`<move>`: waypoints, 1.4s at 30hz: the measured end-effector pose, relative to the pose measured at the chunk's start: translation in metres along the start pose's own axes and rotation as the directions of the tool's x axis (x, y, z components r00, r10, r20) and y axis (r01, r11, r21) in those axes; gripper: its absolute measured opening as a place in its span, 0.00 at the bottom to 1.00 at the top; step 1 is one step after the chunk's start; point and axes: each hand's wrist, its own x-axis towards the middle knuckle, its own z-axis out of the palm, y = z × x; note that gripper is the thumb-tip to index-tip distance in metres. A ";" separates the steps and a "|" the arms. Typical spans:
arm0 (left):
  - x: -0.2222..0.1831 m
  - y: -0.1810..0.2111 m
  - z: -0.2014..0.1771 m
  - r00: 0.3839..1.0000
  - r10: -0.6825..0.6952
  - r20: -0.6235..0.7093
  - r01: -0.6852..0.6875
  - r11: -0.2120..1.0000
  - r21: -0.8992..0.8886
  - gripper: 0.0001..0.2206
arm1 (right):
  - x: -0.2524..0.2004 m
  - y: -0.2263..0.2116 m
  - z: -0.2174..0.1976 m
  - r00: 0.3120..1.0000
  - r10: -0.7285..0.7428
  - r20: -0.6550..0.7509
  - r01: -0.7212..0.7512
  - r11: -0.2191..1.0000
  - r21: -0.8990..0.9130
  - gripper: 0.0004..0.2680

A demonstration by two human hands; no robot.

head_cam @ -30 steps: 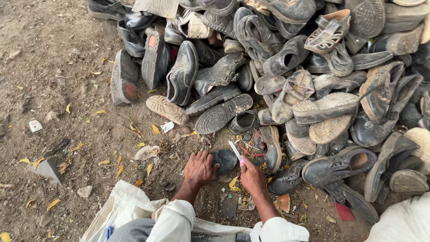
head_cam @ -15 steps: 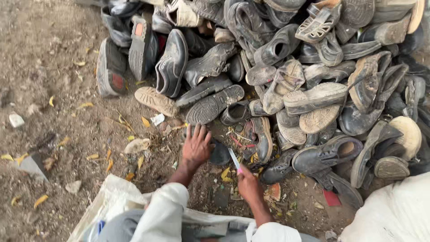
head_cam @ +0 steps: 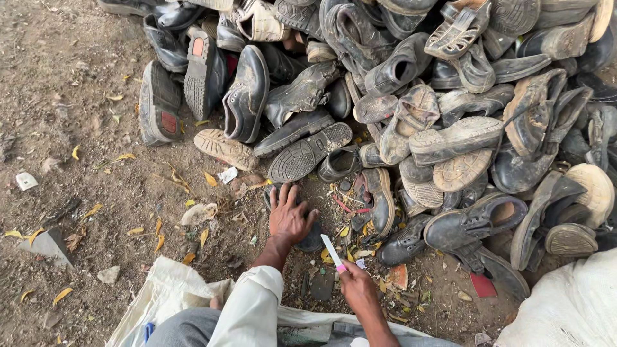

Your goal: The person uses a small scraper to clean and refurbish various shoes from a large pile.

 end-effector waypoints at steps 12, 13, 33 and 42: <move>0.007 -0.011 0.022 0.998 0.020 -0.060 -0.020 1.000 0.003 0.19 | -0.004 -0.001 0.008 0.997 -0.046 -0.061 0.040 0.994 -0.102 0.15; 0.008 -0.012 0.023 0.996 0.027 -0.080 -0.027 1.000 -0.006 0.19 | -0.004 0.000 0.008 0.998 -0.028 -0.051 0.022 0.993 -0.114 0.15; 0.007 -0.012 0.023 0.992 0.063 -0.109 -0.063 0.998 -0.003 0.19 | 0.007 -0.006 -0.010 0.996 -0.087 0.016 0.088 0.976 -0.201 0.15; 0.006 -0.010 0.017 0.998 0.033 -0.061 -0.033 0.999 -0.007 0.19 | 0.022 -0.016 -0.037 0.982 -0.005 0.187 -0.020 0.991 0.132 0.15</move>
